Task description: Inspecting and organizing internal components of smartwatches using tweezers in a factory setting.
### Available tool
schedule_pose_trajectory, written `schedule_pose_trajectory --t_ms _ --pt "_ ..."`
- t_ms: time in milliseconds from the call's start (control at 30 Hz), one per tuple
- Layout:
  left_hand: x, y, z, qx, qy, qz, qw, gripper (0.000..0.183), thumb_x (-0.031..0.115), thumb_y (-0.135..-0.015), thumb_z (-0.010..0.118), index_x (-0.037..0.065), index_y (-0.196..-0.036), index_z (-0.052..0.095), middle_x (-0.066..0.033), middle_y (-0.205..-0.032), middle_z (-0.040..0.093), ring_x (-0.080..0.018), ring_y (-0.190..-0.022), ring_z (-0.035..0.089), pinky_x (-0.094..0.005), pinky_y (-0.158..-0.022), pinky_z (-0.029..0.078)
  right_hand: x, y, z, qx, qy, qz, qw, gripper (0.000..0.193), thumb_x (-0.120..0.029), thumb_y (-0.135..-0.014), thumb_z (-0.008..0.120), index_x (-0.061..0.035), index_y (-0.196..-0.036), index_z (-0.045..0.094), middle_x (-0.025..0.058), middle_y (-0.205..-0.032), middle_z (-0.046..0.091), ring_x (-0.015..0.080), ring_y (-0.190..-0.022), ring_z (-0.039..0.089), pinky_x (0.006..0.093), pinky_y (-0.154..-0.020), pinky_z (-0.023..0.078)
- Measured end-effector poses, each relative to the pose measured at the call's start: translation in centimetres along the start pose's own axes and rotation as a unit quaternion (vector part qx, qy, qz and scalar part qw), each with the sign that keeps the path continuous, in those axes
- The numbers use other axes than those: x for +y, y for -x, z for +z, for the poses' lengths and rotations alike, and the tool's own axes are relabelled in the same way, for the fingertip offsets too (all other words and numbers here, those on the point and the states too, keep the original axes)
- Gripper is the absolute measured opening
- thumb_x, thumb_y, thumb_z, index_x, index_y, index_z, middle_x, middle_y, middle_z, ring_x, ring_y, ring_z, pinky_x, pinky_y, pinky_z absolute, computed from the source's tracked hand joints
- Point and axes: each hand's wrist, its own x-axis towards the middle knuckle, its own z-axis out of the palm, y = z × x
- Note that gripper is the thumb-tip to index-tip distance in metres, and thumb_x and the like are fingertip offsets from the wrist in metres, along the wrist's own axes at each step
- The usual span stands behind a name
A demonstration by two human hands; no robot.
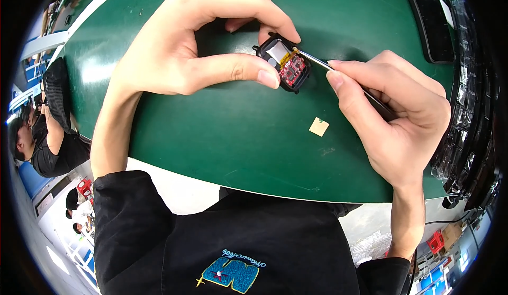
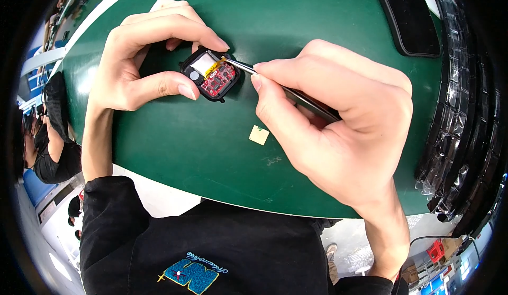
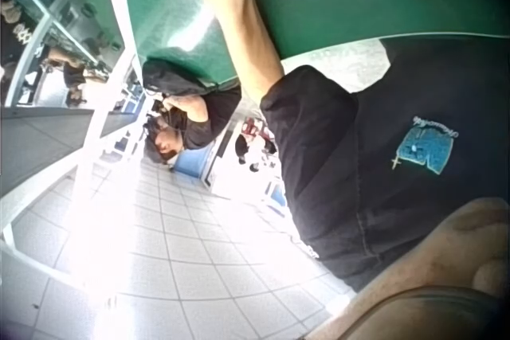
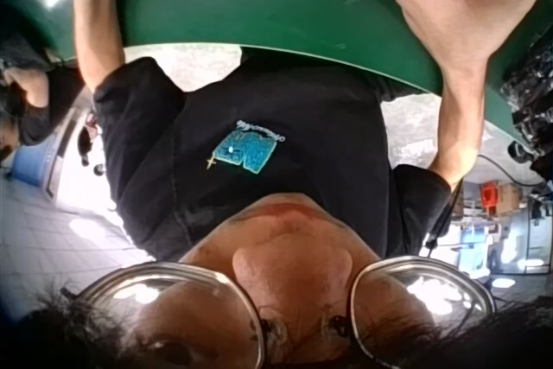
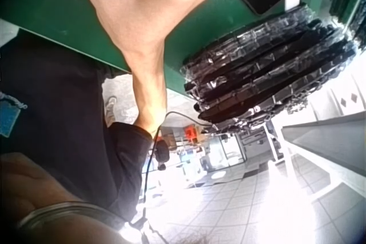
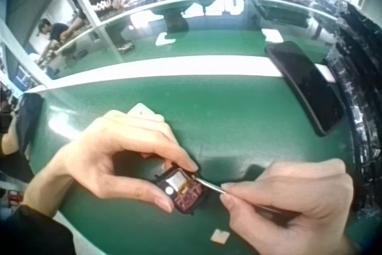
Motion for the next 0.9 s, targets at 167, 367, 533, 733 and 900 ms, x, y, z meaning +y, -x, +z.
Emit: schedule_pose_trajectory --t_ms 167,367,533,733,900 --pt "0.51 -0.25 0.14 0.003 -0.008 -0.006 1.0 0.061 0.038 -0.073 0.097 0.0 -0.118 0.081 -0.0091 -0.107 0.08 -0.0205 -0.093 0.064 -0.0331 -0.077 0.042 0.09 -0.09 0.14 0.004 0.004 -0.012 1.0 0.016 0.011 -0.088 0.084 0.0052 -0.103 0.085 0.0001 -0.072 0.064 0.0041 -0.061 0.051 0.0226 -0.055 0.033" --pt "0.18 -0.7 0.05 -0.006 -0.029 0.08 0.996 0.053 0.032 -0.076 0.094 -0.002 -0.113 0.081 -0.0115 -0.107 0.082 -0.0246 -0.089 0.069 -0.0377 -0.087 0.047 0.14 -0.04 0.33 0.009 0.008 -0.026 1.0 0.018 0.011 -0.086 0.084 0.0049 -0.103 0.085 0.0006 -0.071 0.064 0.0045 -0.06 0.051 0.0232 -0.054 0.033" --pt "0.55 -0.71 0.25 0.002 -0.025 0.064 0.998 0.05 0.03 -0.075 0.094 -0.003 -0.111 0.081 -0.0128 -0.107 0.082 -0.0265 -0.087 0.071 -0.0393 -0.09 0.048 0.24 0.11 0.27 0.012 0.006 -0.028 1.0 0.019 0.011 -0.085 0.084 0.0045 -0.103 0.085 0.001 -0.07 0.063 0.0046 -0.059 0.051 0.0238 -0.053 0.032" --pt "0.96 -0.56 0.22 0.003 -0.011 0.027 1.0 0.052 0.027 -0.072 0.095 0.001 -0.115 0.081 -0.0087 -0.102 0.08 -0.0223 -0.085 0.065 -0.0354 -0.083 0.045 -0.13 0.13 0.14 0.009 0.013 -0.045 0.999 0.018 0.011 -0.086 0.083 0.0047 -0.103 0.085 0.0009 -0.07 0.064 0.0048 -0.059 0.051 0.0234 -0.053 0.032" --pt "0.45 0.0 0.69 0.024 -0.012 0.021 0.999 0.06 0.022 -0.067 0.097 0.004 -0.122 0.08 -0.0033 -0.098 0.074 -0.0187 -0.084 0.06 -0.0325 -0.081 0.043 0.22 -0.01 -0.49 0.039 0.014 -0.024 0.999 0.015 0.01 -0.089 0.082 0.0051 -0.104 0.084 0.0004 -0.074 0.065 0.0033 -0.061 0.053 0.0214 -0.055 0.035"
